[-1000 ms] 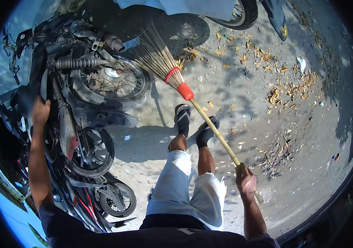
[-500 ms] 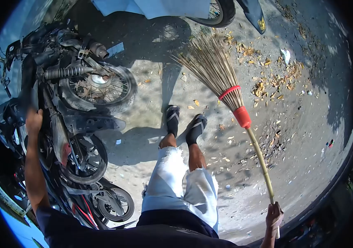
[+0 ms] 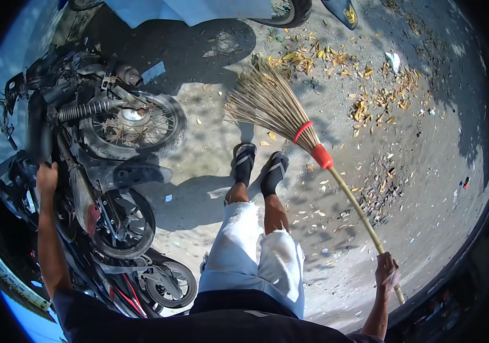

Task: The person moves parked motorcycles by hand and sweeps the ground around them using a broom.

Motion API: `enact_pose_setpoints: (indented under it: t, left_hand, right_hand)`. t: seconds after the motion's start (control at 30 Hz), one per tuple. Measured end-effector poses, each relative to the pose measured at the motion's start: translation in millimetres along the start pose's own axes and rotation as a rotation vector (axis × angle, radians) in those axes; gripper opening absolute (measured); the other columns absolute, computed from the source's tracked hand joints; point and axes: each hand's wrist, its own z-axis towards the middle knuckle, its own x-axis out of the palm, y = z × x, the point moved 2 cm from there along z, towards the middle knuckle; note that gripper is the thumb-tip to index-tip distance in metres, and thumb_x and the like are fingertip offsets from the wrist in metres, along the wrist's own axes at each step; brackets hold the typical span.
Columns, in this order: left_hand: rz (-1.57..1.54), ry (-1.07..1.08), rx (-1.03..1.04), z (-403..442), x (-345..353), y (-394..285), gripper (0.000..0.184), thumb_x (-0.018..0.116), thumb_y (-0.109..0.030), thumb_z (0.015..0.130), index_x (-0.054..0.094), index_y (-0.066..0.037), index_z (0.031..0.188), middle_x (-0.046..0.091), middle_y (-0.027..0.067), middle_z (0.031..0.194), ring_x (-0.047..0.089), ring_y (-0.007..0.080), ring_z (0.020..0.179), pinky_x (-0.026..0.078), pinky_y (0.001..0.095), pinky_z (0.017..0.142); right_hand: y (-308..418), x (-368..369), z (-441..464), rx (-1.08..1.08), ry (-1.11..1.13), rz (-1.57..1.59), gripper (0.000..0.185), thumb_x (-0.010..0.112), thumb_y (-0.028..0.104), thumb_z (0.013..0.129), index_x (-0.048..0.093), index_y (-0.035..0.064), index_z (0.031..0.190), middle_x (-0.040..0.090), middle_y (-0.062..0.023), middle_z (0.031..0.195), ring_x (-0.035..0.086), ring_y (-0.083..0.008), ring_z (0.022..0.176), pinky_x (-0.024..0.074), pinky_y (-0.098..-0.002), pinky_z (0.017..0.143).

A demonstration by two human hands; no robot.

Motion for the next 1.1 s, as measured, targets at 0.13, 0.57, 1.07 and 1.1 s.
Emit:
enact_pose_setpoints:
  t: [0.13, 0.57, 1.07, 1.1]
  left_hand:
    - [0.037, 0.006, -0.024, 3, -1, -2, 0.056, 0.053, -0.037, 0.089, 0.047, -0.002, 0.131, 0.061, 0.0299, 0.117, 0.058, 0.0449, 0.112, 0.046, 0.0502, 0.096]
    - [0.328, -0.24, -0.01, 10, 28, -5, 0.048, 0.065, -0.042, 0.082, 0.045, -0.005, 0.107, 0.066, 0.0235, 0.101, 0.067, 0.0372, 0.098, 0.055, 0.0481, 0.083]
    - [0.508, -0.051, -0.264, -3, 12, -47, 0.089, 0.067, -0.038, 0.073, 0.023, 0.007, 0.136, 0.04, 0.03, 0.14, 0.045, 0.0427, 0.13, 0.04, 0.0486, 0.106]
    - [0.516, -0.053, -0.256, -4, 10, -45, 0.089, 0.068, -0.038, 0.073, 0.023, 0.007, 0.136, 0.04, 0.0303, 0.14, 0.046, 0.0423, 0.129, 0.04, 0.0481, 0.107]
  right_hand:
    - [-47, -14, -47, 0.084, -0.17, -0.09, 0.034, 0.063, 0.029, 0.092, 0.067, -0.0014, 0.108, 0.069, -0.0222, 0.091, 0.067, -0.0404, 0.072, 0.0546, -0.0442, 0.061]
    - [57, 120, -33, 0.021, 0.16, 0.614, 0.03, 0.066, 0.029, 0.089, 0.054, 0.0046, 0.076, 0.054, -0.0135, 0.06, 0.057, -0.0369, 0.056, 0.0421, -0.0433, 0.05]
    - [280, 283, 144, 0.103, 0.157, 0.77, 0.034, 0.058, 0.045, 0.091, 0.066, 0.0117, 0.089, 0.066, -0.0168, 0.071, 0.066, -0.0384, 0.069, 0.0514, -0.0469, 0.059]
    - [262, 289, 120, 0.123, 0.066, 0.8, 0.034, 0.058, 0.045, 0.092, 0.064, 0.0117, 0.09, 0.065, -0.0159, 0.073, 0.065, -0.0386, 0.07, 0.05, -0.0479, 0.058]
